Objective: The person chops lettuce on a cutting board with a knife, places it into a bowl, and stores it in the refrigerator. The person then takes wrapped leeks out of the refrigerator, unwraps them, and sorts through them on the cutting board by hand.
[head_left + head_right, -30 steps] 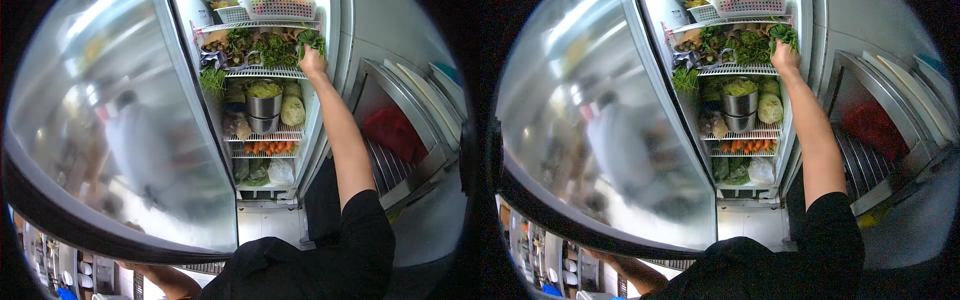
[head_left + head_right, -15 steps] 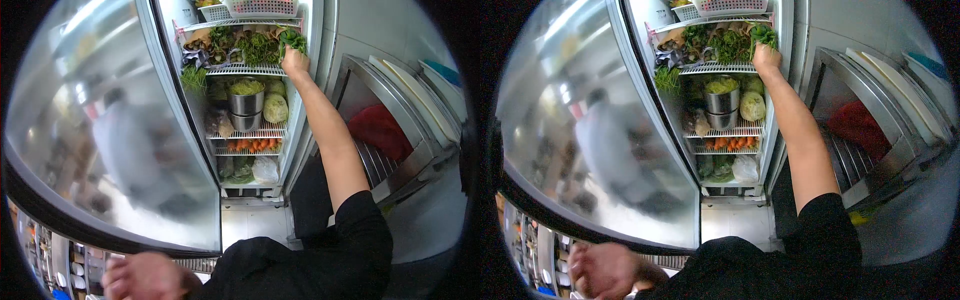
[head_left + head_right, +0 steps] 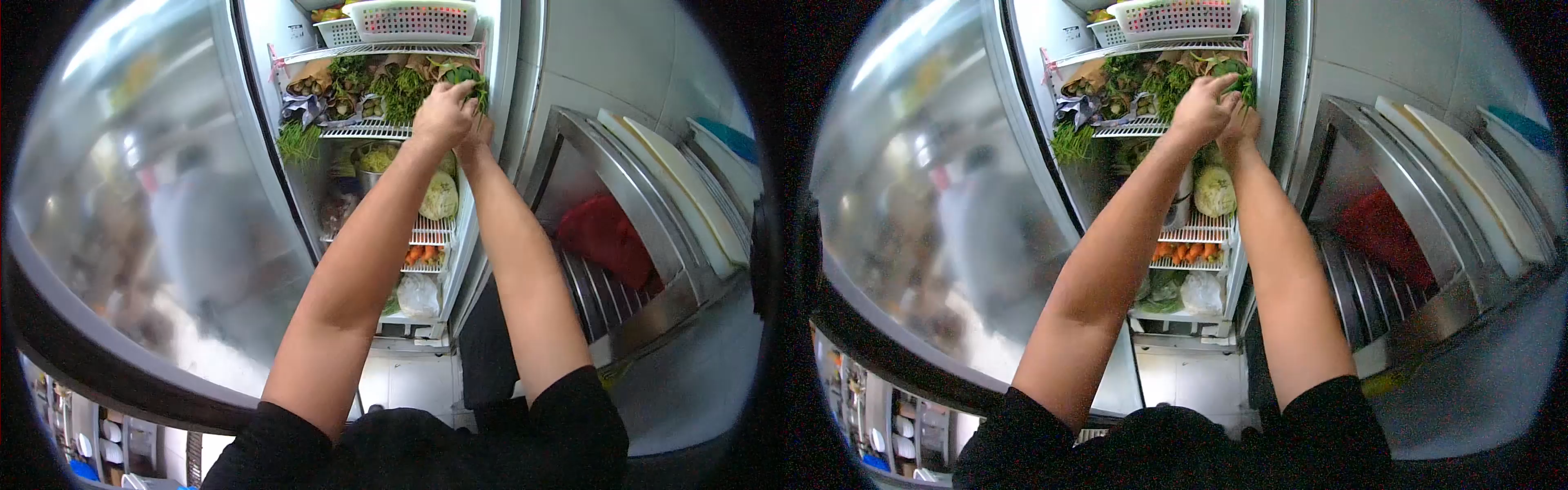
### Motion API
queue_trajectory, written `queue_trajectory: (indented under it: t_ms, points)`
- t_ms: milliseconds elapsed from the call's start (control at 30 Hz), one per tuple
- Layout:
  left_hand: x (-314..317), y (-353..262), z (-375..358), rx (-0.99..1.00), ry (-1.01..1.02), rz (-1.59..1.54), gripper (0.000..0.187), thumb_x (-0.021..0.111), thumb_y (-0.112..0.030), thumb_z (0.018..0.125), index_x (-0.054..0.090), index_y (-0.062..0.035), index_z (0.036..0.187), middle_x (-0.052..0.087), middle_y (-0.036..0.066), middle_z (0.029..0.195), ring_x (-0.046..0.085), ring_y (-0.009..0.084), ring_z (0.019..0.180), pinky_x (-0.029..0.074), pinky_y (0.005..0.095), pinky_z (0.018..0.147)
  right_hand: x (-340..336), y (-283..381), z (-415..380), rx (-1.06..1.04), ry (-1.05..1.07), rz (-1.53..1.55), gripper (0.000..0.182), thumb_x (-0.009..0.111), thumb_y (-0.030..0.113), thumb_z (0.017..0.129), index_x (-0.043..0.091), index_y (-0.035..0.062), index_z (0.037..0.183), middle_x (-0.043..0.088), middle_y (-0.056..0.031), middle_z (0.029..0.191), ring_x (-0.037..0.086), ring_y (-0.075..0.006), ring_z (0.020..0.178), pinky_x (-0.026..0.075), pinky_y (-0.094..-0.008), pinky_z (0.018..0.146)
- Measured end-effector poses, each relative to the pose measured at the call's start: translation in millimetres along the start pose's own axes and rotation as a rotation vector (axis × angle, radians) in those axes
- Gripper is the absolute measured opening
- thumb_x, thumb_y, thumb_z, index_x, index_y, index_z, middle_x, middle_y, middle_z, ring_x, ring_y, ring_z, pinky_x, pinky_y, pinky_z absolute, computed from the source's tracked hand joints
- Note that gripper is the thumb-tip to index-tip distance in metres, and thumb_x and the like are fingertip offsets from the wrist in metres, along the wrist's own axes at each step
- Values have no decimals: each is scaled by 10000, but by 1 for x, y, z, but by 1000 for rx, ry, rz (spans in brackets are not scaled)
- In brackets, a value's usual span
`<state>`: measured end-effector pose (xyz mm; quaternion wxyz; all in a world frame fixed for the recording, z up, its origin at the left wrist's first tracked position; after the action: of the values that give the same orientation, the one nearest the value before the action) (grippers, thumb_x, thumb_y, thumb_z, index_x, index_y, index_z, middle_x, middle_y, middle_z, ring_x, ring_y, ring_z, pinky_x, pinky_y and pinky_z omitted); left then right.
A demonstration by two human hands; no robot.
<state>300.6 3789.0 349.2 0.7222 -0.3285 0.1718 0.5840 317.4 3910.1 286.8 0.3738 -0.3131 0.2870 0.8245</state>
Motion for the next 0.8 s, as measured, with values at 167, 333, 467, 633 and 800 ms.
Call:
queue_trajectory:
  t_ms: [167, 333, 467, 633, 800]
  points:
    - [45, 13, -3, -63, 130, 202, 690, 438, -589, 1064, 401, -221, 1647, 276, 179, 1738, 313, 389, 1582, 269, 560, 1278, -20, 4, -23, -50, -18, 11, 460, 556, 402, 1053, 564, 186, 1459, 599, -131, 1472, 576, -245, 1373, 528, -432, 1064]
    - [38, 23, 25, -79, 282, 286, 724, 377, -638, 1055, 359, -252, 1668, 220, 113, 1771, 242, 339, 1621, 186, 614, 1293, 27, 2, 16, -150, -118, 84, 447, 545, 386, 1057, 565, 191, 1458, 588, -140, 1494, 558, -246, 1402, 511, -429, 1105]
    - [37, 26, 44, -180, 370, 239, 712, 363, -621, 1051, 385, -245, 1656, 249, 108, 1763, 284, 343, 1606, 217, 600, 1292, 8, 2, 4, -149, -301, 71, 370, 628, 374, 1013, 655, 205, 1341, 723, -111, 1314, 738, -321, 1143, 616, -444, 933]
    - [82, 83, 117, -67, 405, 265, 704, 295, -552, 1052, 456, -151, 1607, 347, 185, 1706, 352, 386, 1561, 278, 536, 1285, -34, -3, -18, -46, -251, 284, 266, 727, 223, 898, 730, 150, 1154, 783, -186, 949, 772, -413, 897, 636, -525, 806]
    - [41, 42, 100, 21, 503, 222, 729, 284, -537, 1073, 499, -35, 1556, 435, 235, 1642, 389, 373, 1535, 332, 474, 1263, -50, -5, -45, -13, -301, 393, 426, 786, 222, 865, 663, 162, 1269, 746, -206, 957, 756, -448, 899, 625, -553, 798]
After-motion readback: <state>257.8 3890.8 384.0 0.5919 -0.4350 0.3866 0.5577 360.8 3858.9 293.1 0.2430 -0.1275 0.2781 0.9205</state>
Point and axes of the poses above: each hand's wrist, its own z-axis towards the middle knuckle, its own x-axis out of the palm, y = z × x, the point moved 7 cm from there along z, towards the middle knuckle
